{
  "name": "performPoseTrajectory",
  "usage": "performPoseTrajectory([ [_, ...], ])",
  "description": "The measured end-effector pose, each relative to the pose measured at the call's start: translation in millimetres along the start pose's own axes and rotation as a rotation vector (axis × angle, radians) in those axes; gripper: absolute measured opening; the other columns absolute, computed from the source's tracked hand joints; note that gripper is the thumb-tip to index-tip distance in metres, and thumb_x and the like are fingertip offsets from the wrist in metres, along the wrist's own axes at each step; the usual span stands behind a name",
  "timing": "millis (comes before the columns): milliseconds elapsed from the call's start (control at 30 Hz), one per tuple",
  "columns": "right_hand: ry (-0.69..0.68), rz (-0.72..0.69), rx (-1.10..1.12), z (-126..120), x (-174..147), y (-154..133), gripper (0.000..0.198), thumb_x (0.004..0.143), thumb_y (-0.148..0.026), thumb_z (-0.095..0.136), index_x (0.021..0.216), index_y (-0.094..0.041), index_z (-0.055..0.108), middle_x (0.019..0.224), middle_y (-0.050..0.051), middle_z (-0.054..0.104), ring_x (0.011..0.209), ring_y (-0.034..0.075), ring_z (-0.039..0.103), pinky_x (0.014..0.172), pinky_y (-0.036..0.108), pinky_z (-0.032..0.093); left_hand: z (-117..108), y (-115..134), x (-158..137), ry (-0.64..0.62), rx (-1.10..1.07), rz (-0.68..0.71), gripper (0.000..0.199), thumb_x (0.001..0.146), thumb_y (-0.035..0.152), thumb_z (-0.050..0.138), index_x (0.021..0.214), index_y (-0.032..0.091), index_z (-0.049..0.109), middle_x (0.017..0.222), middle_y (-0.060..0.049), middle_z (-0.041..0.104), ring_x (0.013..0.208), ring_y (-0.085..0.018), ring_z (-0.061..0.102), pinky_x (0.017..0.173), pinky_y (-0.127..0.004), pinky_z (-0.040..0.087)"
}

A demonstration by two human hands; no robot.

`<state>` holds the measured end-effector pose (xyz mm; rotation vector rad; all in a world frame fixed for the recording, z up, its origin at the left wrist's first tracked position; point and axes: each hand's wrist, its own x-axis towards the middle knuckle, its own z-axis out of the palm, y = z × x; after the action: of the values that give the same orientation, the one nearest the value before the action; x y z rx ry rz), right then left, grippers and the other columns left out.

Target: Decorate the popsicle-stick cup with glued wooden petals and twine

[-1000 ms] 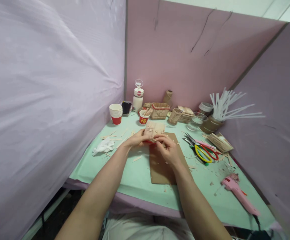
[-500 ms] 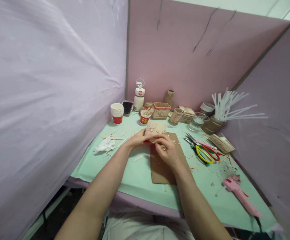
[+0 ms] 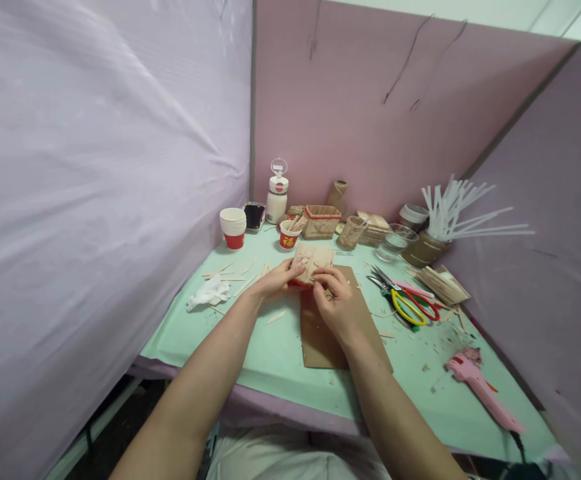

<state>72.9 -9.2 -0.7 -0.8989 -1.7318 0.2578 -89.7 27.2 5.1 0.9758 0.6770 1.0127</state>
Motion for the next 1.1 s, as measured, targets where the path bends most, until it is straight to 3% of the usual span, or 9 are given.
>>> performPoseTrajectory([
  [167, -0.015, -0.026, -0.041, 2, -1, 0, 0.015, 0.087, -0.017, 0.053, 0.083, -0.024, 0.066, 0.099, 0.006, 0.063, 0.097, 0.020, 0.060, 0.088, 0.039, 0.050, 5, 1, 0, 0.043, 0.002, 0.002, 0.047, 0.082, 0.043, 0.071, 0.119, 0.017, 0.060, 0.121, -0.012, 0.065, 0.100, -0.021, 0.066, 0.087, -0.033, 0.053],
  [567, -0.085, -0.071, -0.062, 2, 0, -5, 0.011, 0.085, -0.016, 0.055, 0.085, -0.022, 0.064, 0.100, 0.008, 0.057, 0.098, 0.022, 0.058, 0.087, 0.038, 0.050, 4, -3, 2, 0.080, 0.020, 0.047, 0.048, 0.080, 0.046, 0.071, 0.116, 0.016, 0.061, 0.114, -0.011, 0.066, 0.097, -0.020, 0.065, 0.086, -0.032, 0.051],
  [867, -0.050, 0.024, -0.063, 7, -2, 3, 0.004, 0.087, -0.026, 0.062, 0.087, -0.022, 0.062, 0.101, 0.008, 0.054, 0.097, 0.022, 0.057, 0.085, 0.038, 0.052, 2, -18, 10, 0.191, 0.046, 0.088, 0.044, 0.078, 0.041, 0.074, 0.111, 0.015, 0.059, 0.115, -0.012, 0.065, 0.100, -0.019, 0.063, 0.086, -0.030, 0.050],
  [1100, -0.009, 0.073, -0.049, 9, -1, 6, 0.007, 0.088, -0.023, 0.056, 0.082, -0.022, 0.060, 0.092, 0.006, 0.054, 0.089, 0.020, 0.059, 0.076, 0.034, 0.052, 5, -14, 10, 0.189, 0.040, 0.015, 0.046, 0.075, 0.034, 0.076, 0.114, 0.015, 0.060, 0.120, -0.014, 0.064, 0.099, -0.022, 0.066, 0.080, -0.034, 0.056],
])
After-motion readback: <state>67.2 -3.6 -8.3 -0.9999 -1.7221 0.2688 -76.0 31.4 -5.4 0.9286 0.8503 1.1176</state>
